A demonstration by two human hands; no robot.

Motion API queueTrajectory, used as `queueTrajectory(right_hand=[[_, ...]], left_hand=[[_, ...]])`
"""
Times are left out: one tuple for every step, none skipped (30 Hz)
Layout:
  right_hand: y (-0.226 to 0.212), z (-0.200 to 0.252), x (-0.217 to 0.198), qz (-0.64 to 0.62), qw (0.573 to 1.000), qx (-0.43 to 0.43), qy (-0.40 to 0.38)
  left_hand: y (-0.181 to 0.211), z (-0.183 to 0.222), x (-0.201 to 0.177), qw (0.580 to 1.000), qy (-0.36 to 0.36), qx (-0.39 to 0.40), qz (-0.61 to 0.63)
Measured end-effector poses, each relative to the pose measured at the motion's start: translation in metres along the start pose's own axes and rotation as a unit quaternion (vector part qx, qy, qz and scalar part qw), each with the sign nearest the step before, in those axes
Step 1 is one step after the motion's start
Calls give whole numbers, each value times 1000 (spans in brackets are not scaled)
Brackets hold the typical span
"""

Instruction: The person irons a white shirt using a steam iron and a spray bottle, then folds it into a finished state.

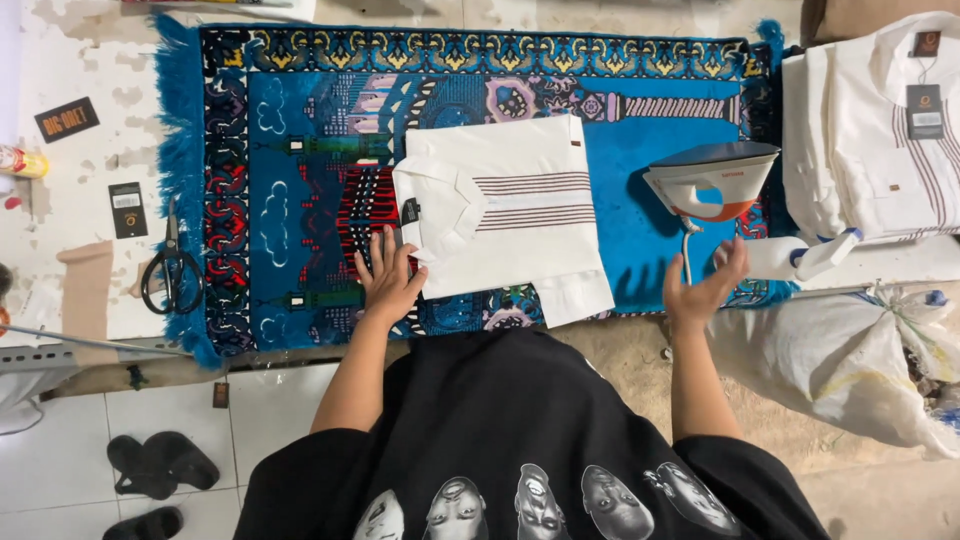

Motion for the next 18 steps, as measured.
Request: queueTrajectory(right_hand=[[11,-2,12,1,1000,0,0],[45,-4,31,-38,990,138,-14],[76,0,50,-76,959,273,-30],[89,0,60,-78,959,269,-32],[107,3,69,-103,944,311,-25],[124,7,80,-128,926,354,-20],[115,-6,80,-130,927,351,-24],[103,-23,76,-117,941,317,-9],[91,-40,72,-105,954,282,6],[83,-50,68,-106,955,278,1],[60,-65,72,-40,983,167,-64],[37,-72,78,25,990,54,-128],[23,-76,81,22,989,50,-134],[4,-67,89,18,976,11,-215],[-15,-56,95,14,955,-29,-294],[-30,-48,103,13,954,-33,-298],[-50,-34,115,1,940,-65,-335],[-70,-19,126,-12,924,-96,-369]], left_hand=[[-1,1,0,1000,-1,1,0],[-2,1,2,1000,-2,2,-1],[-3,1,2,1000,-4,4,-2],[-2,1,2,1000,-1,1,0],[-2,1,2,1000,2,1,-3],[-3,2,2,1000,4,0,-6],[-2,0,-1,1000,7,-3,-4],[-1,1,-1,1000,1,-4,-1],[0,2,-1,1000,-5,-4,2],[1,3,-3,1000,-2,-9,6],[3,4,-5,1000,-3,-9,11],[4,6,-8,1000,-3,-11,15],[4,3,-9,1000,-1,-18,18],[4,3,-8,1000,-4,-24,11],[4,4,-6,1000,-6,-30,4],[3,4,-7,999,-5,-34,7],[4,5,-7,999,-9,-42,21],[4,5,-9,998,-12,-49,33]])
Point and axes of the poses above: each hand's wrist, its own z-axis away from the middle knuckle, its own x-axis out of the palm, y = z × x, the point moved 9 cm from there along -z, towards the middle knuckle, and after that the axes turned 15 degrees about y, right-handed, at the moved point
